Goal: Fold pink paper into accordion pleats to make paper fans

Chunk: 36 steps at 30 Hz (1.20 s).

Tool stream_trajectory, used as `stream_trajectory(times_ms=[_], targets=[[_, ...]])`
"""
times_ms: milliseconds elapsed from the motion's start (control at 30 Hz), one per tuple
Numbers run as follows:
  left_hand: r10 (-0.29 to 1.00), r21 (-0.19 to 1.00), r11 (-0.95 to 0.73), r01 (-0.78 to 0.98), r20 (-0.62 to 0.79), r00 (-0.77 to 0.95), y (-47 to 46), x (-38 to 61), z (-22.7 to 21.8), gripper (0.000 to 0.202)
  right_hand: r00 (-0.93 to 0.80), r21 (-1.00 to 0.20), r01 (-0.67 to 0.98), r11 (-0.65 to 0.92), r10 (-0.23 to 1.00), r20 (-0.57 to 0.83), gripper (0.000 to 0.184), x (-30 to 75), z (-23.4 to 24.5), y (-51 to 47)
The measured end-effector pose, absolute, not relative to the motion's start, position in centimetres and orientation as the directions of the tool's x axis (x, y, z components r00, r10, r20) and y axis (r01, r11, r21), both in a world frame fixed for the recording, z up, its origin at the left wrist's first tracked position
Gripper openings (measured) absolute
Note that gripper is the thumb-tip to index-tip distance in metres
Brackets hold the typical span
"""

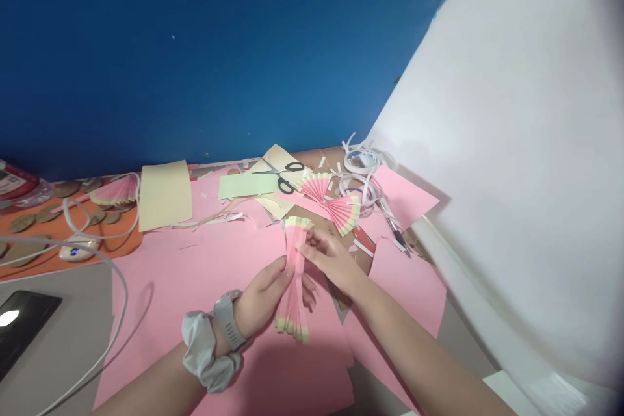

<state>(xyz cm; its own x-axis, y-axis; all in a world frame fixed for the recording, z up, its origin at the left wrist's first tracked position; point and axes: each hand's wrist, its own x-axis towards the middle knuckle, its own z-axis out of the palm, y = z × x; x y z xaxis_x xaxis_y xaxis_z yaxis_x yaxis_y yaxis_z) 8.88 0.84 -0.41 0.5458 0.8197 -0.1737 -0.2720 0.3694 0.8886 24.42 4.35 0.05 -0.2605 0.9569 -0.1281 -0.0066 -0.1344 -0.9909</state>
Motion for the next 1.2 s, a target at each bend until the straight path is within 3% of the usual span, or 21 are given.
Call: stream_trajectory(times_ms=[233, 667, 1200], targets=[[0.873, 0.920, 0.308, -0.241, -0.173, 0.456, 0.72, 8.94, -0.13, 0.034, -0.313, -0.991, 0.063, -0.121, 0.940, -0.134, 0.022, 24.69, 0.73, 4.29], [0.929, 0.978, 0.193, -0.082, -0.155, 0.336, 1.36, 8.71, 0.06, 0.030, -0.452, -0.971, -0.058, -0.234, 0.873, -0.183, 0.025, 24.17, 0.26, 3.93], [0.960, 0.991, 0.050, 0.126, -0.083, 0.269, 0.87, 8.82, -0.19, 0.032, -0.321, -0.969, 0.226, -0.102, 0.931, -0.173, 0.010, 24.25, 0.80, 3.65]])
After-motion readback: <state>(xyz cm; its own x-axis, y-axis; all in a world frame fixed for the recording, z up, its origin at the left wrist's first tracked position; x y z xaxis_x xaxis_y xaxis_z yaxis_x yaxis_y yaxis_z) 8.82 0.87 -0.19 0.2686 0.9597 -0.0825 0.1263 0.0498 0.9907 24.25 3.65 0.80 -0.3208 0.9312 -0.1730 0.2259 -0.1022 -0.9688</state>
